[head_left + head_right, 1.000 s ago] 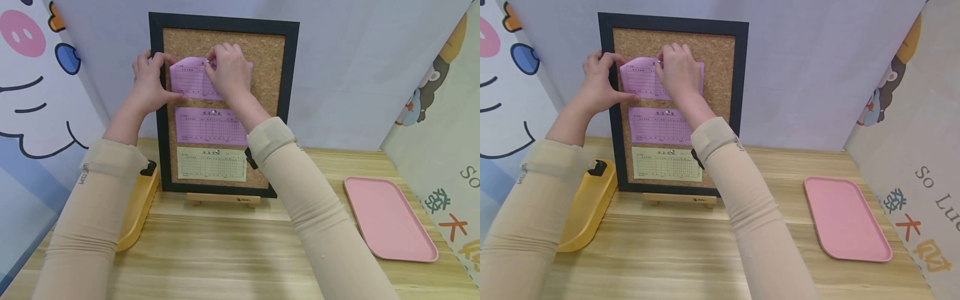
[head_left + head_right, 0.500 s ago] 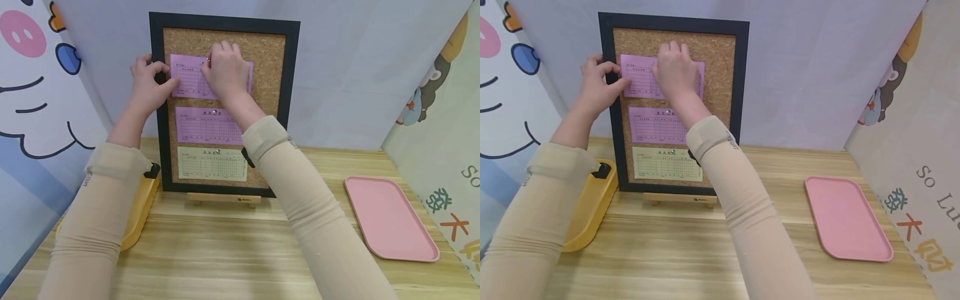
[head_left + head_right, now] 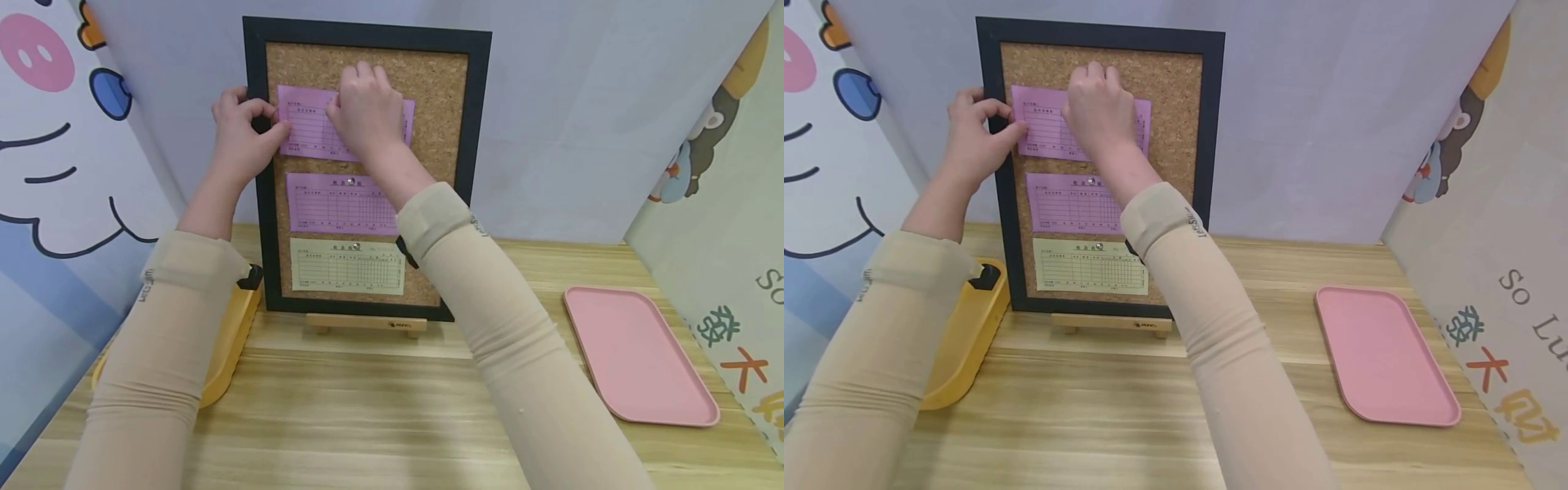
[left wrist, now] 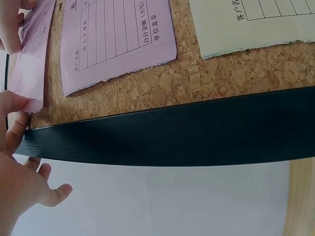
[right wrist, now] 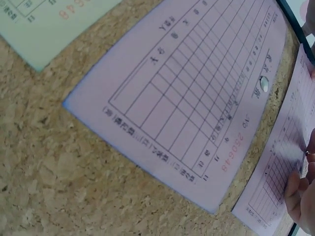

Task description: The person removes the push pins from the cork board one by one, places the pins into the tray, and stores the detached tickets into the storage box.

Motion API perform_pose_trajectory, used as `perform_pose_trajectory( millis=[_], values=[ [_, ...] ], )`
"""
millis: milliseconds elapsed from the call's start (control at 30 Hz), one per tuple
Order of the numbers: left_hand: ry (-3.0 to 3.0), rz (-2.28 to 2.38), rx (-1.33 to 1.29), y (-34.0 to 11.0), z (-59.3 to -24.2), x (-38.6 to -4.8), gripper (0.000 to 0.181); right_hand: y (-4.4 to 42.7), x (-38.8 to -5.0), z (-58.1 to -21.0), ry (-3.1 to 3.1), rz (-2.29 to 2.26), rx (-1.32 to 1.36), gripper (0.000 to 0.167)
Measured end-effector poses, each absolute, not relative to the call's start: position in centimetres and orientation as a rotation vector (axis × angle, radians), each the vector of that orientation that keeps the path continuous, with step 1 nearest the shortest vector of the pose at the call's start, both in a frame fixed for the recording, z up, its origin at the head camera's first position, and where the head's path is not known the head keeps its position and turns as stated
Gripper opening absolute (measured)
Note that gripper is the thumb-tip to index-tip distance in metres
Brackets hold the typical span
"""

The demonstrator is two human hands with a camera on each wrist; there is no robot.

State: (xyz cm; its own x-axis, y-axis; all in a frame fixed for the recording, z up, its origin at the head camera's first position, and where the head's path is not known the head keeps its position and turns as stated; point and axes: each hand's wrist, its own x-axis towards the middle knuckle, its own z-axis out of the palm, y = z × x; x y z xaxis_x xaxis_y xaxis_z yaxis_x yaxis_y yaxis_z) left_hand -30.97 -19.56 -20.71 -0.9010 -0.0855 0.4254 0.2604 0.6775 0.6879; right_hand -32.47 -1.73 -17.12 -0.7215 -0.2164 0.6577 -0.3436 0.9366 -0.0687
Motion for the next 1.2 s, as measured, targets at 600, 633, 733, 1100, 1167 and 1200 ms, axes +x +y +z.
perform_pose_trajectory(
  millis=[600, 633, 733, 1100, 1167, 1200],
  values=[
    [-2.450, -1.120, -0.108, -19.5, -20.8, -31.0, 0.034, -0.8, -32.9, -18.8, -2.277, 0.431, 0.315, 0.026],
    [-2.450, -1.121, -0.109, -19.5, -20.8, -31.0, 0.034, -0.8, -32.9, -18.8, -2.278, 0.442, 0.308, 0.025],
    [-2.447, -1.124, -0.113, -19.4, -20.8, -31.0, 0.035, -1.0, -32.7, -18.8, -2.298, 0.463, 0.284, 0.024],
    [-2.438, -1.132, -0.114, -19.4, -20.8, -31.1, 0.034, -1.3, -32.7, -18.5, -2.313, 0.509, 0.254, 0.020],
    [-2.440, -1.134, -0.109, -19.3, -20.8, -31.1, 0.033, -1.3, -32.7, -18.6, -2.304, 0.507, 0.258, 0.020],
    [-2.441, -1.136, -0.106, -19.3, -20.8, -31.0, 0.032, -1.3, -32.7, -18.6, -2.301, 0.504, 0.260, 0.019]
  ],
)
